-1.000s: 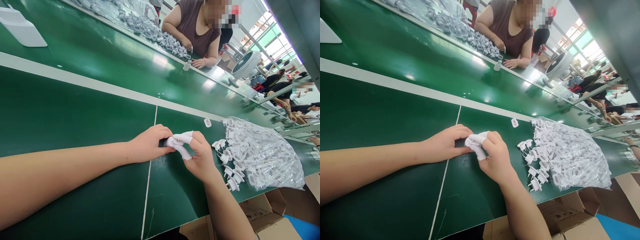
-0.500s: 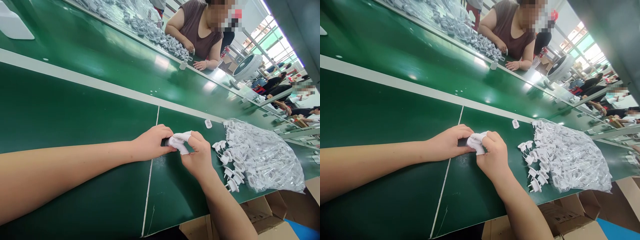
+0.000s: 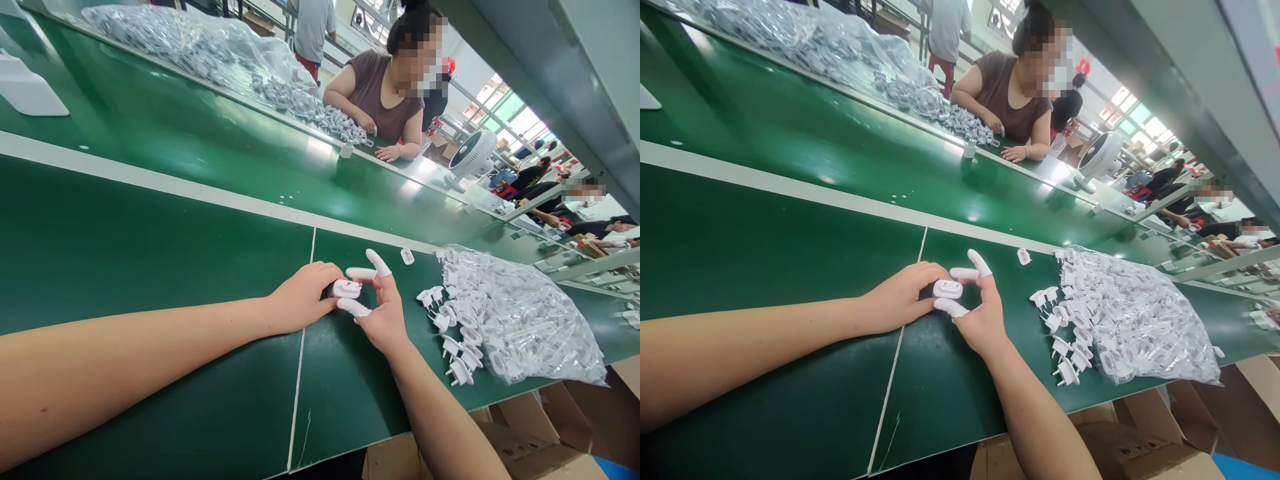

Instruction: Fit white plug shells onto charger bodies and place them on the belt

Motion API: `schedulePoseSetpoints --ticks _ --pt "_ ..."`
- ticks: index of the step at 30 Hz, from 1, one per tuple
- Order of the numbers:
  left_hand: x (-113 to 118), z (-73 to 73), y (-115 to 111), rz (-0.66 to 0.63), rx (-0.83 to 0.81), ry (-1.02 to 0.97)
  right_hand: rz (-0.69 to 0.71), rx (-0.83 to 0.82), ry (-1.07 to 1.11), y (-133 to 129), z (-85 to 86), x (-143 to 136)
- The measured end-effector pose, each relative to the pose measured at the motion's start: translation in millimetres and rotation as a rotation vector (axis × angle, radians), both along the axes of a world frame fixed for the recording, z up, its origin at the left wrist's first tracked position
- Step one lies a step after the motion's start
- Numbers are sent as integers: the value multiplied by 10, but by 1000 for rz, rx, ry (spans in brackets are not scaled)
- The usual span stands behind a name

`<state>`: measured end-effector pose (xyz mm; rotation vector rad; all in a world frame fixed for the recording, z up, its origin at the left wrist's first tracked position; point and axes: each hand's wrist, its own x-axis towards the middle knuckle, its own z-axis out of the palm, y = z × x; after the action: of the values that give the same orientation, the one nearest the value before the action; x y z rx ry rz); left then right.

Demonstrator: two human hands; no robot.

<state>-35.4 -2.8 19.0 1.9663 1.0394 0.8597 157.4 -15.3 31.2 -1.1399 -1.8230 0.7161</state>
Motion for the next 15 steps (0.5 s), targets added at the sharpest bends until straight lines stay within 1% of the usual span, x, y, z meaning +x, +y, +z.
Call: schedulePoseSetpoints --ticks 2,4,7,10,15 --pt "-11 24 -33 21 7 -57 79 -54 52 22 22 49" --pt "-28 45 -63 19 35 -133 101 1 20 29 70 86" --pt "-66 56 -102 -72 113 -247 33 160 -16 -8 137 88" --pt "-97 44 -136 -159 135 -305 -9 308 -29 -78 159 49" --pt "-94 56 -185 -150 159 -340 -14 423 -21 -163 144 7"
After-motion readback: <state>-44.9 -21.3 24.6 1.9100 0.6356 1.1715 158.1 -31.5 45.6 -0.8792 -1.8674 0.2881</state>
